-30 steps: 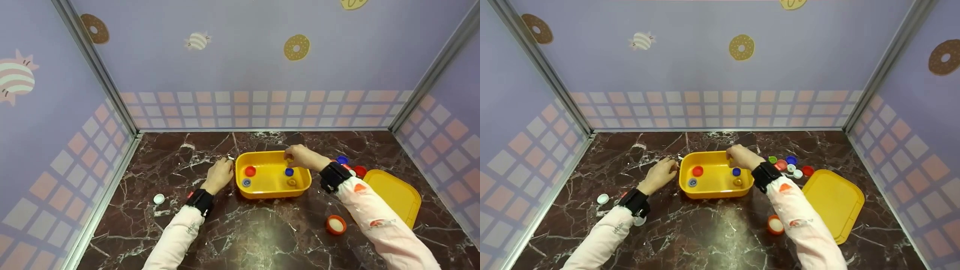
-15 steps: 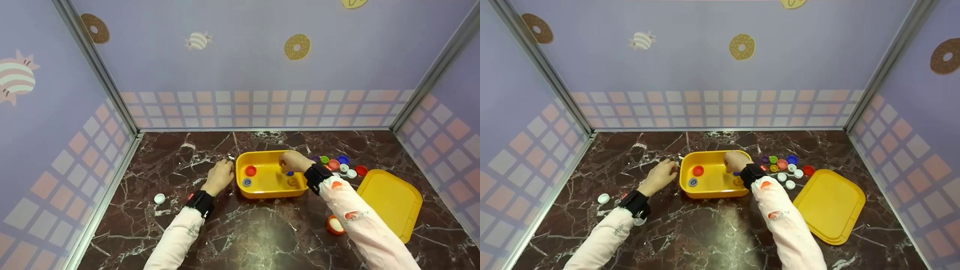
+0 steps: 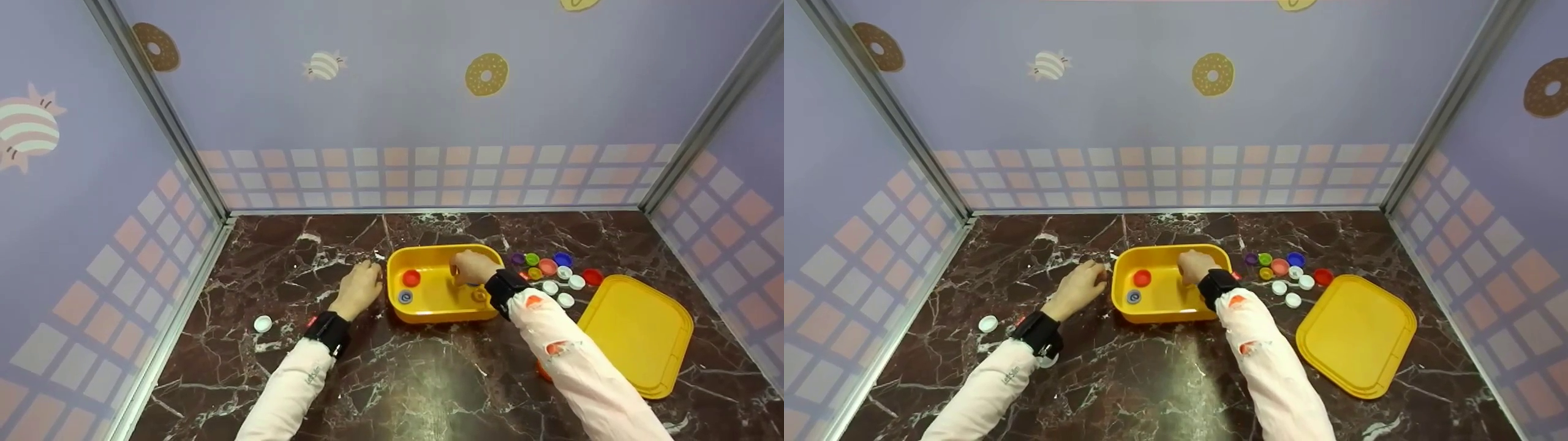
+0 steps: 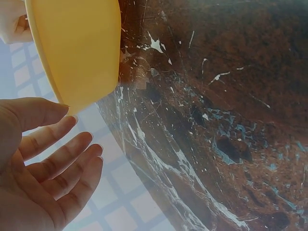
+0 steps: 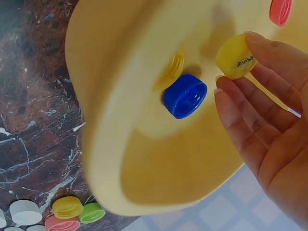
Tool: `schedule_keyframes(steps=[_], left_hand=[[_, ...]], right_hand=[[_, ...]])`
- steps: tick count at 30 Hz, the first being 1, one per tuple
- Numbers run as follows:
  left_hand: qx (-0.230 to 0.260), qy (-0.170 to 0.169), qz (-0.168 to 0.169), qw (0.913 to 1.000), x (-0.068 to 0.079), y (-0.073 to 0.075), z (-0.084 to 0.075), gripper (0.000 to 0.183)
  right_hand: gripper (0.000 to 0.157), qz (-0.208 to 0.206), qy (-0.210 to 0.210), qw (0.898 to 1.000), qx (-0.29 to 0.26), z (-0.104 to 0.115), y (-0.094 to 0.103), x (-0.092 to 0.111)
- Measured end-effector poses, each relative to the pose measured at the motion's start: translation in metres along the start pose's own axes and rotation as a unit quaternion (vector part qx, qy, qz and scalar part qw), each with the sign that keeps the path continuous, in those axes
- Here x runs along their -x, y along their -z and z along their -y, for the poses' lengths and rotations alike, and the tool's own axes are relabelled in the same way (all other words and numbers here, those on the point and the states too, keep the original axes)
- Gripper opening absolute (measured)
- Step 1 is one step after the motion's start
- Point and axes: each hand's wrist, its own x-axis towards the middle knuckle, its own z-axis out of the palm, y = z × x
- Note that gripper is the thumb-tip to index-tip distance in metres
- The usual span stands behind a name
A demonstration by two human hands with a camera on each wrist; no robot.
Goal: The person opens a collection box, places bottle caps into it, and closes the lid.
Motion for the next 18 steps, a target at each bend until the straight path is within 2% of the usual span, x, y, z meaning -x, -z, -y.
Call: schedule_keyframes(steps=[4, 12, 18], left_hand=[[0.000, 0.004, 0.003, 1.0000, 0.0007, 0.0001, 0.0001, 0.012], [0.003, 0.012, 0.012, 0.9998, 0.0030, -0.0011, 0.0006, 0.013], [-0.001, 0.013, 0.011, 0.9998, 0.0027, 0.0003, 0.0034, 0.012]], right_hand=[[0.015, 0.002, -0.009, 1.000, -0.003, 0.0005, -0.0013, -0.0012], [0.013, -0.020, 0.016, 1.000, 0.006, -0.0012, -0.0056, 0.0001], [0.019, -0.002, -0.015, 1.000, 0.002, -0.0001, -0.0039, -0.0018]])
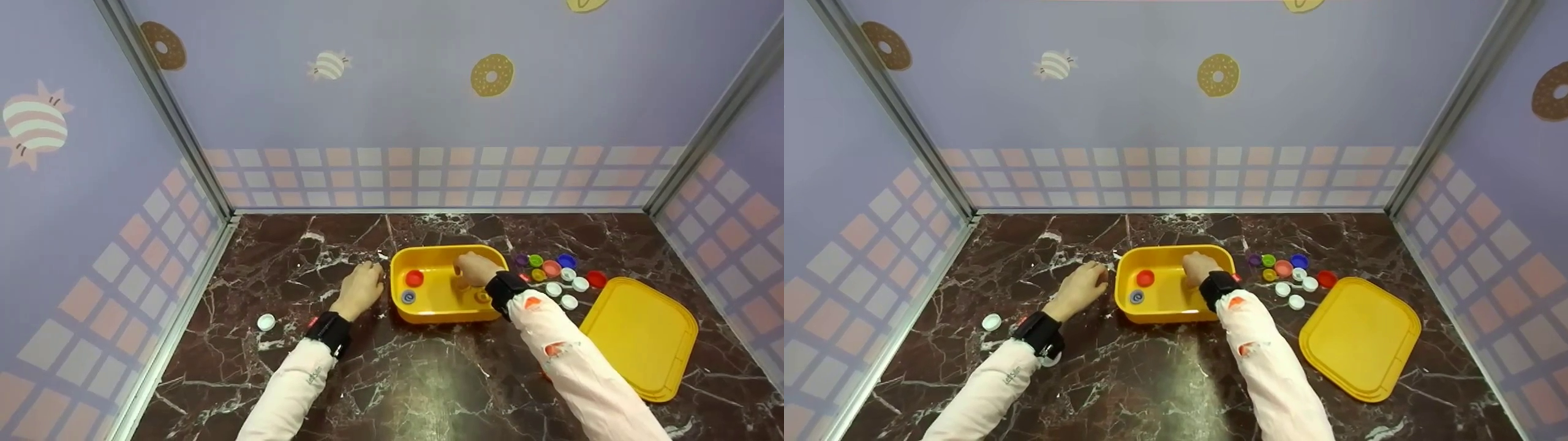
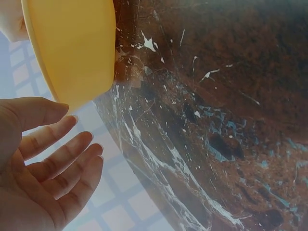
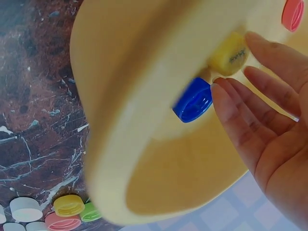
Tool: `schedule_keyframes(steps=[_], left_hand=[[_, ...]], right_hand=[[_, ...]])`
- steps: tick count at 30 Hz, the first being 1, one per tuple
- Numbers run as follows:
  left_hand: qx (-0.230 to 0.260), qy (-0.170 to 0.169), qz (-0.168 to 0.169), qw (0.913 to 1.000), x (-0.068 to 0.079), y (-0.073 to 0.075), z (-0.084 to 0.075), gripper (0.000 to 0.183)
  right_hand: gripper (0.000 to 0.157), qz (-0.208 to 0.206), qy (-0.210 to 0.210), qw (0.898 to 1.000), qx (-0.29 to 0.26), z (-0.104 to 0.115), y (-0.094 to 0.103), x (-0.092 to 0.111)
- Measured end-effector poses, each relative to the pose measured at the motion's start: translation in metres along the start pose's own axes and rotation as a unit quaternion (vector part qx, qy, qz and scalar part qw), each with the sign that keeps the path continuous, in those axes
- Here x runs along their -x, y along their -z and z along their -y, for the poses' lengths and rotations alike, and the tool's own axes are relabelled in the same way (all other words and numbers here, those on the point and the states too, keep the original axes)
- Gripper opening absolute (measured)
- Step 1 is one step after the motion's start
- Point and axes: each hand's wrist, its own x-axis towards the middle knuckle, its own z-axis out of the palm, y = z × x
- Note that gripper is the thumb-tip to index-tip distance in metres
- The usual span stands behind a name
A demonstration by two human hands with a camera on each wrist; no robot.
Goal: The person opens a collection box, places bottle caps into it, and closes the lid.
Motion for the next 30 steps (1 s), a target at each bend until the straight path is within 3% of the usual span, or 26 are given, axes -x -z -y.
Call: schedule_keyframes(steps=[9, 18, 25, 30], left_hand=[[-0.006, 0.003, -0.002, 1.0000, -0.001, -0.002, 0.003, 0.012], [-0.001, 0.004, 0.003, 1.0000, -0.001, 0.000, 0.001, 0.013], [-0.013, 0.011, 0.013, 0.9998, 0.000, 0.003, 0.003, 0.012], [-0.015, 0.021, 0.017, 0.9995, 0.002, 0.006, 0.009, 0.013]], right_hand=[[0.029, -0.024, 0.017, 1.000, 0.010, -0.003, 0.011, 0.002], [0.028, -0.046, 0.007, 0.999, -0.025, -0.011, 0.020, 0.016], [0.022, -0.115, 0.031, 0.992, -0.039, -0.021, 0.027, 0.033], [0.015, -0.175, 0.001, 0.983, -0.055, -0.029, 0.032, 0.047]])
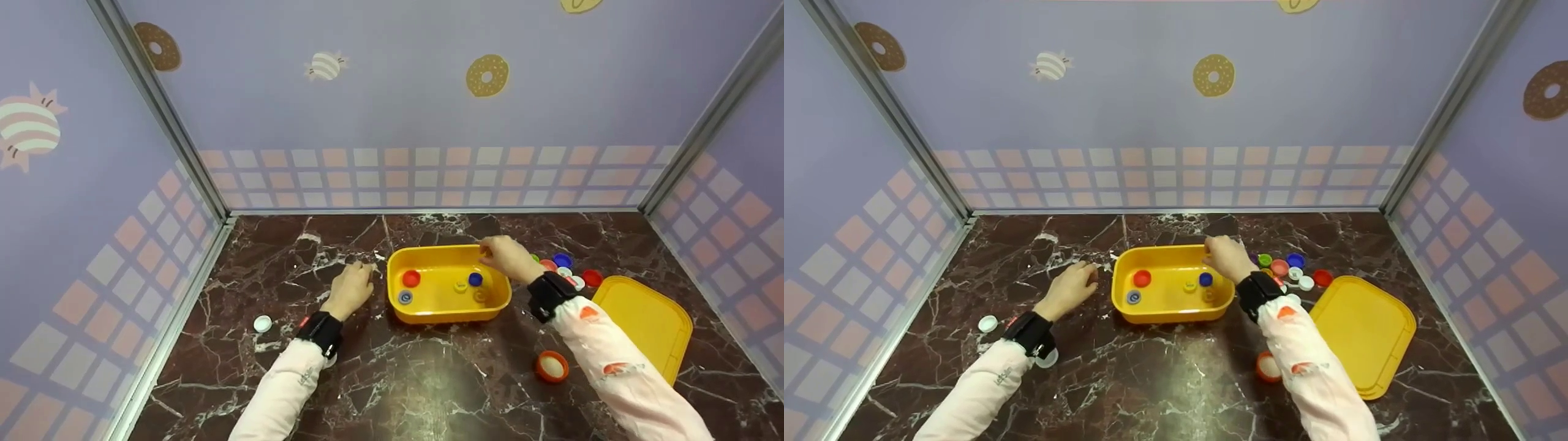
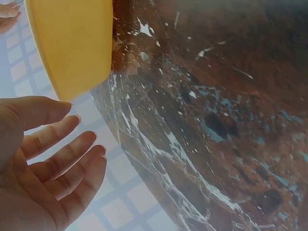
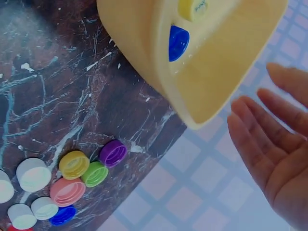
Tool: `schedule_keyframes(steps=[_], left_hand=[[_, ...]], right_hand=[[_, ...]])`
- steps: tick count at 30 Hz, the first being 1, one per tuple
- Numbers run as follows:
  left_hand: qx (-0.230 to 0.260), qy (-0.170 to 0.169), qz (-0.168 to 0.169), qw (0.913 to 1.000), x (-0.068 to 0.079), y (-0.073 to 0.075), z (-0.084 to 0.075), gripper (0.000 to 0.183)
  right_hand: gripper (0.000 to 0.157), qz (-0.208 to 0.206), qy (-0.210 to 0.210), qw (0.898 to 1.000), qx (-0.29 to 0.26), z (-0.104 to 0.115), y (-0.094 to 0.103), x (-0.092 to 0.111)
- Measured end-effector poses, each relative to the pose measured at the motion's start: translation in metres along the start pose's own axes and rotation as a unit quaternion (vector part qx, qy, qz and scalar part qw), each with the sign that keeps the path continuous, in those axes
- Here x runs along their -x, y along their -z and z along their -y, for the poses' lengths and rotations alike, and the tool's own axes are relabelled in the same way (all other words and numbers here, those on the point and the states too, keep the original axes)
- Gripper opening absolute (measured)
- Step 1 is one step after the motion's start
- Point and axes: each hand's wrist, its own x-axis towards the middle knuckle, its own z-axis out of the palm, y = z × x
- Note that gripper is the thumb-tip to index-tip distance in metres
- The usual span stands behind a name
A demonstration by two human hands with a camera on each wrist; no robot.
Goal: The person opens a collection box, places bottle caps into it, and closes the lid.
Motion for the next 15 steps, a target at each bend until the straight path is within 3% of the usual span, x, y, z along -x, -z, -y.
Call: schedule_keyframes(steps=[8, 15], left_hand=[[-0.008, 0.032, 0.004, 0.9995, 0.008, 0.008, 0.020, 0.012], [-0.016, 0.065, 0.000, 0.9978, 0.022, 0.020, 0.044, 0.013]], right_hand=[[0.008, -0.099, -0.064, 0.993, -0.011, -0.030, 0.012, 0.027], [0.007, -0.087, -0.096, 0.991, -0.004, -0.060, 0.012, 0.056]])
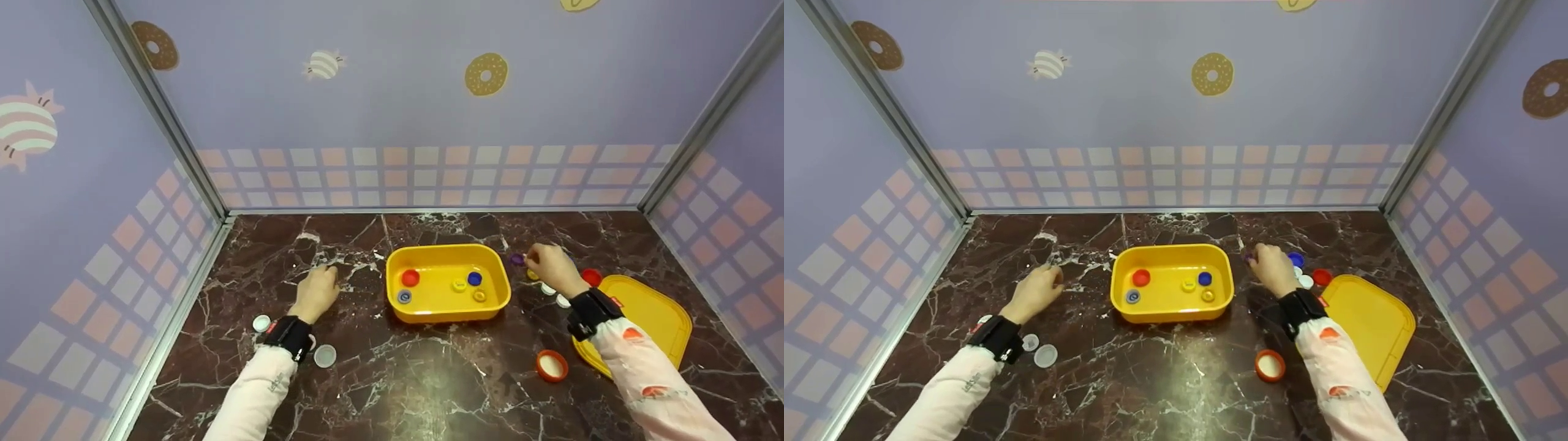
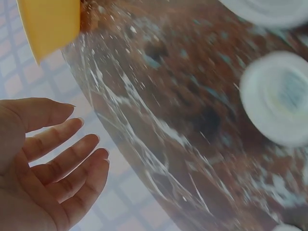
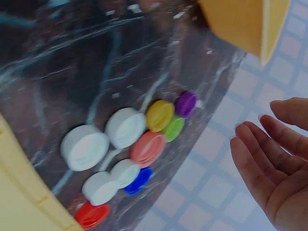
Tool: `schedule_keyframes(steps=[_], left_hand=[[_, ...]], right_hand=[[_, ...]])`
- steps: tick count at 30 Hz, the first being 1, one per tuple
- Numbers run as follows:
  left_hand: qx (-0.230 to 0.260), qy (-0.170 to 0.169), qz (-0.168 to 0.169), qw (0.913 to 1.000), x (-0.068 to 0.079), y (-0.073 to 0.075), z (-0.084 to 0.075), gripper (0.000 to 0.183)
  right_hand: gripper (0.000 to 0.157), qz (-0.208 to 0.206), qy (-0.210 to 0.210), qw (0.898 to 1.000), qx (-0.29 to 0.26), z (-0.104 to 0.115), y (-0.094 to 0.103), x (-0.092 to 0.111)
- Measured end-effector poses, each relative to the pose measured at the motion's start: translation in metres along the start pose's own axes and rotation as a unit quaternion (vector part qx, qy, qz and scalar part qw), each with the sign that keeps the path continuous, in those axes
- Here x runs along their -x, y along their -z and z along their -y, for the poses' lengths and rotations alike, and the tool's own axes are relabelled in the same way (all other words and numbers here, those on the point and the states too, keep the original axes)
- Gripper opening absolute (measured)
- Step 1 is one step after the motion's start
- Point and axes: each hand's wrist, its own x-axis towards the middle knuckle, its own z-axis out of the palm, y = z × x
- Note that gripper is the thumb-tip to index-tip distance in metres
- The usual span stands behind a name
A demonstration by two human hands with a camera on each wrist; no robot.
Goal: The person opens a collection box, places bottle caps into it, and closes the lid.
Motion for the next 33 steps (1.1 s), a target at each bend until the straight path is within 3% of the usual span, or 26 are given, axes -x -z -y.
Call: schedule_keyframes(steps=[5, 9, 12, 16, 19, 25, 28, 33], left_hand=[[-0.014, 0.019, 0.016, 0.9996, 0.010, 0.009, 0.019, 0.017], [-0.023, 0.046, 0.031, 0.9982, 0.018, 0.014, 0.034, 0.023], [-0.026, 0.089, 0.050, 0.9944, 0.025, 0.018, 0.044, 0.032], [-0.024, 0.158, 0.096, 0.9824, 0.035, 0.023, 0.051, 0.048], [-0.016, 0.191, 0.121, 0.9739, 0.041, 0.024, 0.055, 0.054], [-0.012, 0.252, 0.169, 0.9529, 0.045, 0.023, 0.062, 0.050], [-0.002, 0.273, 0.185, 0.9439, 0.048, 0.024, 0.064, 0.046], [0.017, 0.277, 0.194, 0.9408, 0.051, 0.022, 0.068, 0.044]], right_hand=[[0.007, 0.047, -0.024, 0.999, -0.001, -0.010, -0.006, 0.014], [0.009, 0.061, -0.023, 0.998, 0.006, -0.013, -0.010, 0.020], [0.009, 0.061, -0.022, 0.998, 0.015, -0.014, -0.011, 0.023], [0.010, 0.070, -0.020, 0.997, 0.019, -0.015, -0.011, 0.027], [0.012, 0.071, -0.008, 0.997, 0.018, -0.016, -0.012, 0.028], [0.012, 0.077, -0.006, 0.997, 0.007, -0.017, -0.015, 0.030], [0.012, 0.083, -0.011, 0.996, 0.002, -0.018, -0.017, 0.030], [0.013, 0.088, -0.008, 0.996, 0.002, -0.019, -0.018, 0.030]])
